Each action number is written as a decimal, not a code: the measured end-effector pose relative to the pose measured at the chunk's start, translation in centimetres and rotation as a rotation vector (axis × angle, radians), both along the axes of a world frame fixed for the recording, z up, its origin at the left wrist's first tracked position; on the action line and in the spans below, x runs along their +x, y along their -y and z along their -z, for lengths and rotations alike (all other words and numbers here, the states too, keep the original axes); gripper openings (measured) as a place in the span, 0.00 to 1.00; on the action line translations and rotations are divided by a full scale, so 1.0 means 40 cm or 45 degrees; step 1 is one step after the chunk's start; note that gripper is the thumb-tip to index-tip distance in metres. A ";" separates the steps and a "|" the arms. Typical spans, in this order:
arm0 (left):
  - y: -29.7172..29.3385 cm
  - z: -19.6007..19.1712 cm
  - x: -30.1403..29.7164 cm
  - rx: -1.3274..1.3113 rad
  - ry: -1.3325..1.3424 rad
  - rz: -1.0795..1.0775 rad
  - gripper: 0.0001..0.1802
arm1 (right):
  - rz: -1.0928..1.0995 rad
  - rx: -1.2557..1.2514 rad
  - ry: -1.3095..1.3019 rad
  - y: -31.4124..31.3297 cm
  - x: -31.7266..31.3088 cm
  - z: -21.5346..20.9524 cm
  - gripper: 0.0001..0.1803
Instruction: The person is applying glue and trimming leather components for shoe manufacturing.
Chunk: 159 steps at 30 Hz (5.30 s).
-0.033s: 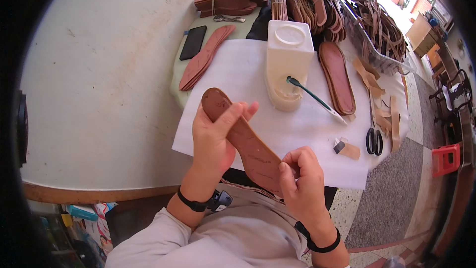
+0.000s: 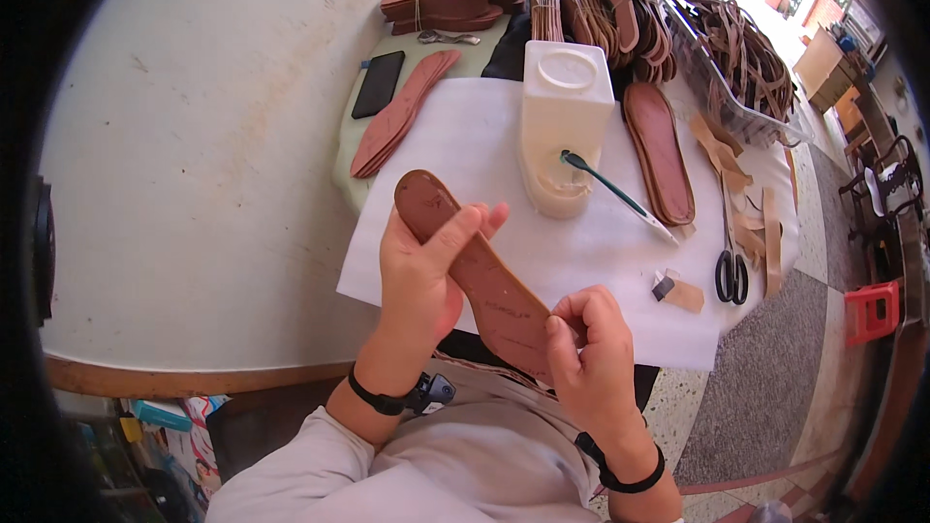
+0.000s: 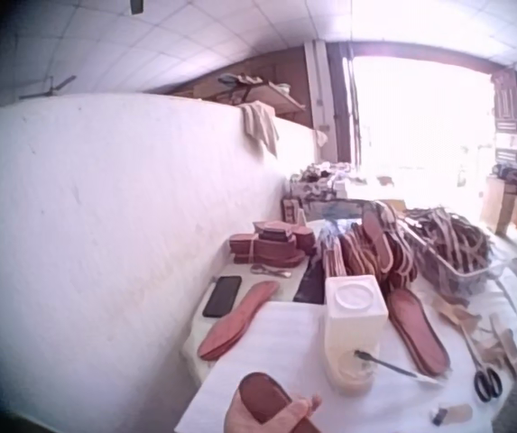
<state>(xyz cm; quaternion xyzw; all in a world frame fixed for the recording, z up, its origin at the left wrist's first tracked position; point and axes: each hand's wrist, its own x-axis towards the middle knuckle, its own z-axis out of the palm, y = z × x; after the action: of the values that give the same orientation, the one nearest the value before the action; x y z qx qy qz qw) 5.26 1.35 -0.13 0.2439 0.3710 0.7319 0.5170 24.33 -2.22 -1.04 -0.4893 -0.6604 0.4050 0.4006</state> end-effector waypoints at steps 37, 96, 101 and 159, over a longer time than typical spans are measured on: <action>0.050 0.020 0.016 -0.109 -0.503 0.496 0.33 | -0.166 0.156 0.045 -0.030 0.026 -0.026 0.03; 0.063 0.049 0.044 -0.149 -0.814 1.039 0.45 | 0.075 0.180 -0.259 -0.097 0.058 -0.014 0.09; 0.060 0.048 0.048 -0.148 -0.821 0.995 0.45 | 0.082 0.319 -0.088 -0.095 0.042 -0.049 0.09; 0.060 0.044 -0.003 0.040 -0.787 0.642 0.11 | 0.200 -0.078 -0.536 -0.069 0.036 0.018 0.10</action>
<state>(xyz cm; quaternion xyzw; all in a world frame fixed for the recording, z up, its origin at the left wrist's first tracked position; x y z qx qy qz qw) 5.14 -1.05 -1.87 0.5439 0.4263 0.4798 0.5406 25.78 0.56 -1.74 -0.4559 -0.5095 0.4856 0.5447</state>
